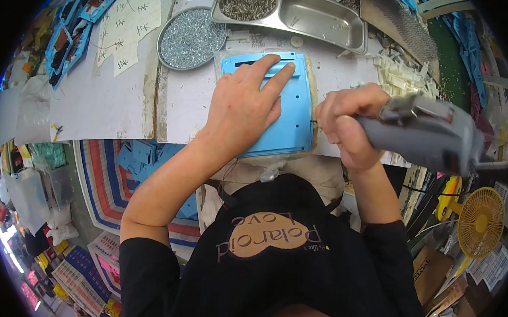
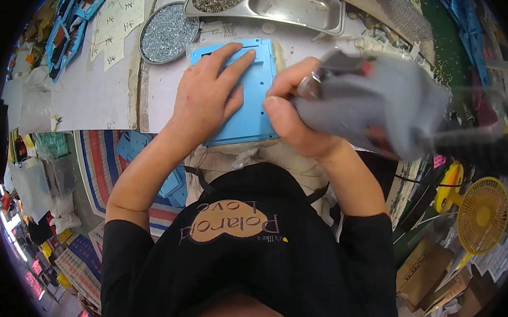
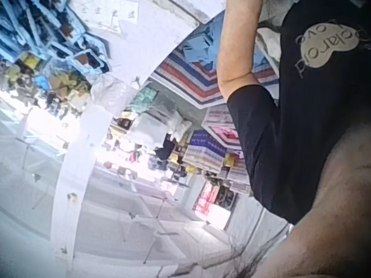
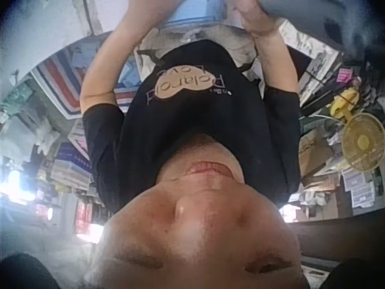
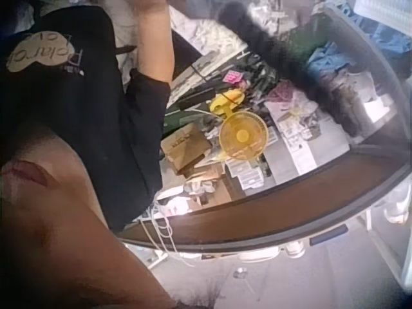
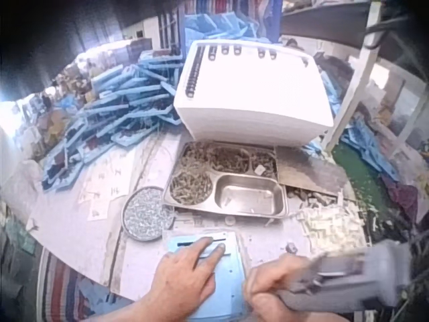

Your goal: The recorder is assembling an electronic toy, involving soldering wires to a circuit board and using a power screwdriver to secure the plastic housing.

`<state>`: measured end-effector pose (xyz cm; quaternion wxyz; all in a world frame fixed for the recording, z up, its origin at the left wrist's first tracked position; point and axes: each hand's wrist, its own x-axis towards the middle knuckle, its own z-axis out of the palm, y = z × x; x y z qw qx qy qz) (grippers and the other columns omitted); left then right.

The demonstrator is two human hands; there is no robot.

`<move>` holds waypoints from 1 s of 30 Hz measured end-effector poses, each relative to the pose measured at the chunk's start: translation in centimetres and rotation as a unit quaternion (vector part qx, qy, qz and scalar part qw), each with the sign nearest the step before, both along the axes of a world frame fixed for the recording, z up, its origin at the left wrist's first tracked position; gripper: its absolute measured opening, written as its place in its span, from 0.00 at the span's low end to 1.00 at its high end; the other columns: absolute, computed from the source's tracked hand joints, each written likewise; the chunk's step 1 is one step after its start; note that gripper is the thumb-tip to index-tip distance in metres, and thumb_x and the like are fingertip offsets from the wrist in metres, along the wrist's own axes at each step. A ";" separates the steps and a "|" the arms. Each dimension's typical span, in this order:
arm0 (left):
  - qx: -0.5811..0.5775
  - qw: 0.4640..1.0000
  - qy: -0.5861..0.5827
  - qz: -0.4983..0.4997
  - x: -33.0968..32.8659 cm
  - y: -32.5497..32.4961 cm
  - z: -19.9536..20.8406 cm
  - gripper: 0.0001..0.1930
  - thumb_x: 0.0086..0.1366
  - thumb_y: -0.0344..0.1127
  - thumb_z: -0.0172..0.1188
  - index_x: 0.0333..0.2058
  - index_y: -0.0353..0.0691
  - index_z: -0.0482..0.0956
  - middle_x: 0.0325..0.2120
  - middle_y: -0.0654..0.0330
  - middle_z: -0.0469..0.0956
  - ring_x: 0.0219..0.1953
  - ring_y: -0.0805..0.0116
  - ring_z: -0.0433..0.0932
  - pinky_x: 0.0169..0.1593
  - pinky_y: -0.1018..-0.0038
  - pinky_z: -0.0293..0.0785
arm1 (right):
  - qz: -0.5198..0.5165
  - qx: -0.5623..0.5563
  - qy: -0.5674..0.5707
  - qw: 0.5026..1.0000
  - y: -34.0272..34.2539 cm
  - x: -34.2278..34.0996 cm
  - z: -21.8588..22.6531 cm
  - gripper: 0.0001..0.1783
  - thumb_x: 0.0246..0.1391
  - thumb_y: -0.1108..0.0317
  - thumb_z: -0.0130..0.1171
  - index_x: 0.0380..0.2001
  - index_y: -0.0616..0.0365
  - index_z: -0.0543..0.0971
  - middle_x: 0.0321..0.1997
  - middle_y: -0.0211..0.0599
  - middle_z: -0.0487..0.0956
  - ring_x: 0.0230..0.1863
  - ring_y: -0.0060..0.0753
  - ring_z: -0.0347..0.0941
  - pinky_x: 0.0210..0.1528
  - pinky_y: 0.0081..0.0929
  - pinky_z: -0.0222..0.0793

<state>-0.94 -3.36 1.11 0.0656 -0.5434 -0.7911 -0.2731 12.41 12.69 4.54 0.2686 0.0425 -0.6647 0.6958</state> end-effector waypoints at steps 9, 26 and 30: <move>-0.012 0.999 0.006 0.032 -3.1 0.0 0.6 0.22 0.59 0.37 0.68 0.52 0.39 0.78 0.57 0.49 0.73 0.54 0.45 0.76 0.57 0.57 0.72 | 0.071 -0.038 0.077 0.994 1.7 -1.6 4.2 0.16 0.64 0.61 0.55 0.49 0.60 0.70 0.17 0.23 0.65 0.19 0.21 0.60 0.27 0.27 0.60; 0.093 0.306 -0.349 0.881 8.8 -46.5 -30.5 0.32 0.60 0.39 0.68 0.58 0.25 0.72 0.54 0.40 0.77 0.58 0.45 0.76 0.62 0.57 0.70 | 0.058 -0.113 0.046 0.991 6.6 -4.8 4.6 0.12 0.66 0.66 0.53 0.49 0.58 0.70 0.19 0.21 0.61 0.19 0.15 0.56 0.30 0.21 0.54; 0.108 0.667 0.081 0.733 -2.9 -38.3 -17.2 0.30 0.61 0.36 0.67 0.59 0.29 0.70 0.60 0.38 0.68 0.61 0.38 0.68 0.66 0.51 0.61 | 0.043 -0.080 0.041 0.995 6.8 -5.1 5.5 0.12 0.66 0.65 0.52 0.47 0.57 0.69 0.18 0.20 0.61 0.18 0.16 0.57 0.29 0.21 0.55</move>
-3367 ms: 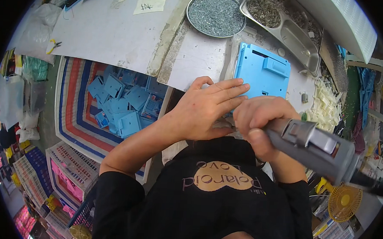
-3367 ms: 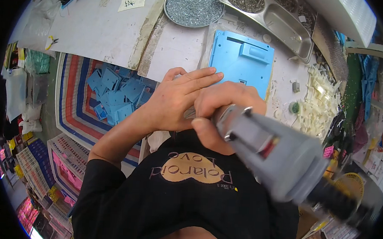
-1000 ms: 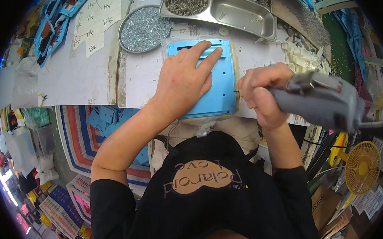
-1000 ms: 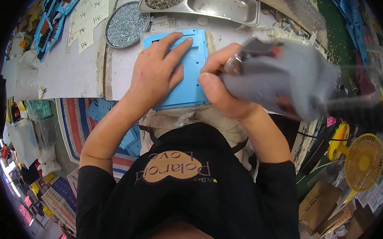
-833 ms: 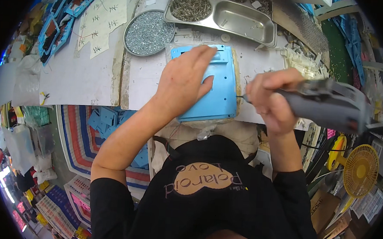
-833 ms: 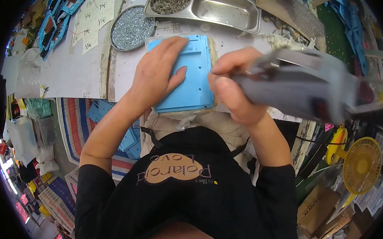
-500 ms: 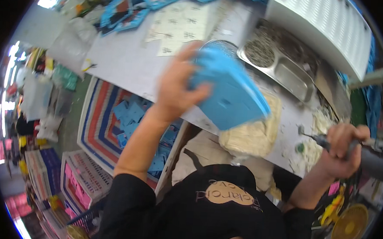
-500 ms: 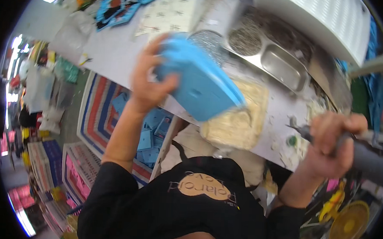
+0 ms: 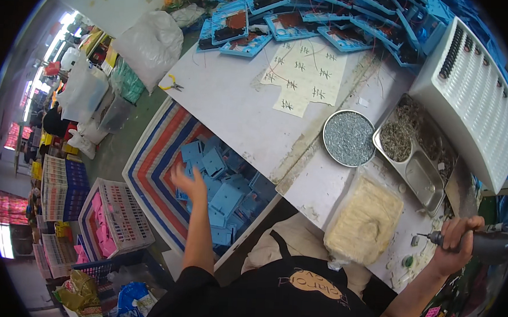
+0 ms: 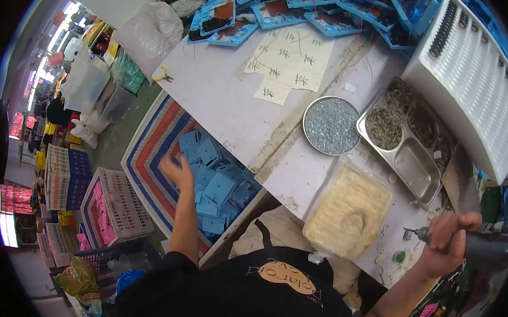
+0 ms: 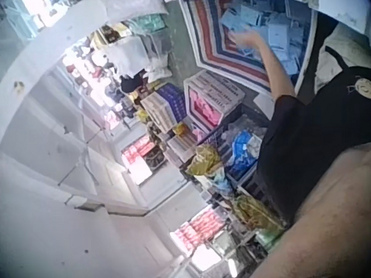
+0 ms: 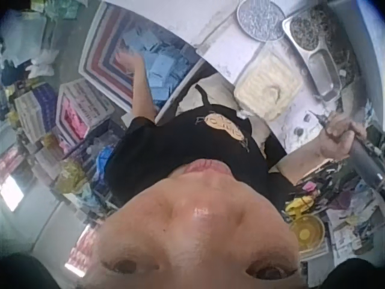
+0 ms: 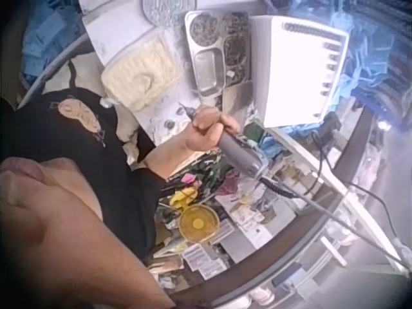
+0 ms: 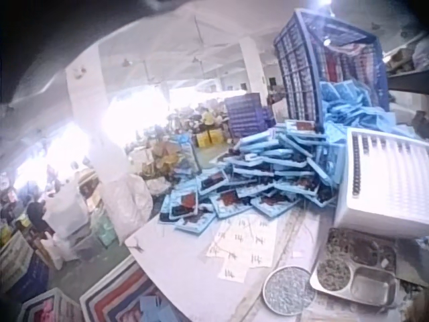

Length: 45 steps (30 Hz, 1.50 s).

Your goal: The recorder is assembling an electronic toy, involving soldering wires to a circuit board and using a power screwdriver to secure the plastic housing.

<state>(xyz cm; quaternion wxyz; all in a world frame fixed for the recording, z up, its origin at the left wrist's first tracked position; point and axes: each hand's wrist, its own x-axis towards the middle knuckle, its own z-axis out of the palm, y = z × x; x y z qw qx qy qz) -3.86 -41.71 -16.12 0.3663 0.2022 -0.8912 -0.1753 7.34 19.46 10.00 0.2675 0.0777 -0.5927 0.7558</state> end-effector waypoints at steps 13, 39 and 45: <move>-0.287 0.918 -0.182 -0.205 -33.1 9.8 14.2 0.15 0.58 0.36 0.66 0.45 0.43 0.82 0.46 0.56 0.82 0.55 0.51 0.75 0.56 0.52 0.71 | -0.051 0.007 -0.032 0.998 0.6 1.8 0.5 0.19 0.63 0.60 0.58 0.50 0.58 0.68 0.19 0.21 0.63 0.19 0.15 0.57 0.29 0.21 0.55; -0.160 0.464 -0.144 -0.859 5.1 32.8 20.2 0.09 0.52 0.32 0.61 0.32 0.43 0.74 0.31 0.61 0.71 0.37 0.62 0.75 0.36 0.68 0.77 | -0.119 0.242 -0.250 0.930 -5.7 4.7 -7.9 0.32 0.60 0.53 0.67 0.61 0.60 0.72 0.47 0.38 0.80 0.46 0.35 0.74 0.50 0.34 0.72; -0.122 0.468 -0.165 -0.860 4.7 32.6 17.5 0.10 0.52 0.31 0.63 0.34 0.42 0.75 0.28 0.61 0.69 0.32 0.61 0.75 0.34 0.68 0.75 | -0.213 0.535 -0.179 0.798 -5.1 4.2 -10.1 0.26 0.51 0.56 0.70 0.50 0.59 0.82 0.37 0.38 0.75 0.42 0.45 0.66 0.45 0.37 0.66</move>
